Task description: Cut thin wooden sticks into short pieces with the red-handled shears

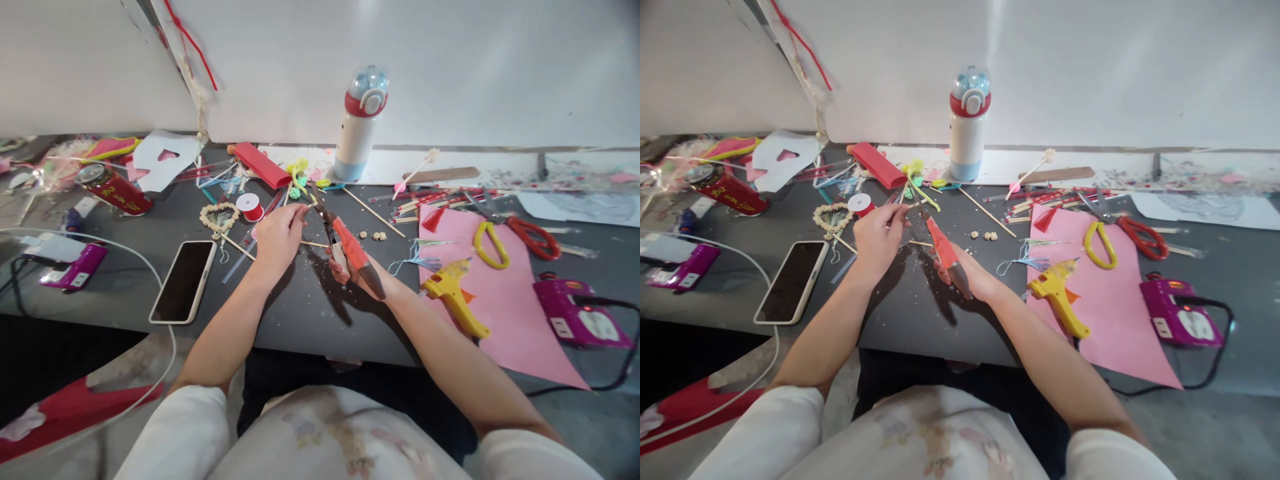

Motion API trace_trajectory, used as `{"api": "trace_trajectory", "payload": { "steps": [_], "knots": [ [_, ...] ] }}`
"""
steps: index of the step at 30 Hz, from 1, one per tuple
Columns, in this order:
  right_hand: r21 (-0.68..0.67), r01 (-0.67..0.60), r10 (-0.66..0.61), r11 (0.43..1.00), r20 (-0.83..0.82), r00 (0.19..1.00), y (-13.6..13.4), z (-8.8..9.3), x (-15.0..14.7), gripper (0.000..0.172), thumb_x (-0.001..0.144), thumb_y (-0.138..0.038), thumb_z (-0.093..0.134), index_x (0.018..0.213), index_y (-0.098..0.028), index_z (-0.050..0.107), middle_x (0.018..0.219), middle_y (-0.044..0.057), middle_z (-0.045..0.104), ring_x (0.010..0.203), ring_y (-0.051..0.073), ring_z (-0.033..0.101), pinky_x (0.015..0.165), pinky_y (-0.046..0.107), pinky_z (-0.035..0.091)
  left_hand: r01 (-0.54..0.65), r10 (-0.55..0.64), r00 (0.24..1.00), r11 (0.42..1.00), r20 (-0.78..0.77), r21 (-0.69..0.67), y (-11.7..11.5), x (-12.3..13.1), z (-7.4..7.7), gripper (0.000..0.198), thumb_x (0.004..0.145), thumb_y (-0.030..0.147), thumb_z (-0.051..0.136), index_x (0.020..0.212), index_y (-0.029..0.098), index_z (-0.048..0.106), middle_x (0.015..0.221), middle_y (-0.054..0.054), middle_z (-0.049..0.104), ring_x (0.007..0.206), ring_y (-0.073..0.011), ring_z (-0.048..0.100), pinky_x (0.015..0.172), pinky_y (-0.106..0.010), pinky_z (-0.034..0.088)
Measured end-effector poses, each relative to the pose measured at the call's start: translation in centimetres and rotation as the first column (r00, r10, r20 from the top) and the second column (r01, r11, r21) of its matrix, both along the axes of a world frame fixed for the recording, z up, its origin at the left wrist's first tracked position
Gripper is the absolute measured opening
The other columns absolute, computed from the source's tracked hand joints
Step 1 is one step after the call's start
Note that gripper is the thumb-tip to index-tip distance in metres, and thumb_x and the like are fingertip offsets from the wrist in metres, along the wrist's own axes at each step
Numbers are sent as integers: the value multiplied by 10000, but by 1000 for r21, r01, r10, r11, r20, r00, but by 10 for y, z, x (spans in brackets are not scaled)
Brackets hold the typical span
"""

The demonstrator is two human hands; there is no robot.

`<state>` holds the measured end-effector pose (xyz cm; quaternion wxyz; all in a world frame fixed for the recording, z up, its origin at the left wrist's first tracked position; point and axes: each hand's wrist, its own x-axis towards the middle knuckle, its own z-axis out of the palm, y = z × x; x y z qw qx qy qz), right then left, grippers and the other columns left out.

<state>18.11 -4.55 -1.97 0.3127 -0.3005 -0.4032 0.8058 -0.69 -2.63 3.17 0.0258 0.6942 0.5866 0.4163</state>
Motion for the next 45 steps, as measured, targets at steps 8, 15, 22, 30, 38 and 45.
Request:
{"api": "trace_trajectory", "payload": {
  "steps": [8,15,22,30,38,45],
  "knots": [
    [-28,12,-14,1000,-81,997,-5,5,3,278,917,-439,514,979,-175,577,669,-25,446,515,96,376,503,250,306,-12,12,1000,999,-6,-45,0,-1,2,298,988,397,503,952,213,734,730,-3,742,718,-144,687,670,-256,469],
    [-4,-2,2,1000,-14,1000,-6,14,3,274,894,-471,518,922,-198,529,655,-27,385,525,114,333,526,272,250,-30,30,1000,997,5,-73,-1,-1,4,310,986,408,500,911,218,732,698,1,731,686,-146,673,636,-262,443],
    [15,-15,15,1000,13,1000,-8,17,4,437,844,-658,521,932,-230,519,668,-25,355,552,136,294,544,290,240,-17,18,1000,998,20,-60,0,-2,3,326,985,434,491,906,228,731,690,-1,731,679,-153,669,642,-265,457],
    [97,-24,29,995,-47,998,-13,20,11,676,684,-804,629,1015,-217,562,753,-9,437,595,130,372,578,294,292,-18,17,1000,998,-14,-64,3,-3,2,273,972,378,526,897,215,732,692,-3,739,701,-157,687,646,-265,461],
    [82,-29,34,996,-58,998,-12,20,9,500,730,-601,703,999,-207,554,747,-19,437,588,120,381,558,284,287,49,-9,964,988,265,-145,9,-1,-5,289,959,441,535,1008,196,680,733,-18,736,683,-147,693,659,-268,518],
    [150,66,-56,987,-69,996,-7,12,6,451,767,-633,642,881,-220,499,719,-23,440,571,122,404,553,294,327,509,-128,736,753,665,-418,1,18,-15,537,880,572,601,1213,153,556,1007,-127,746,856,-183,726,731,-307,593]
  ]
}}
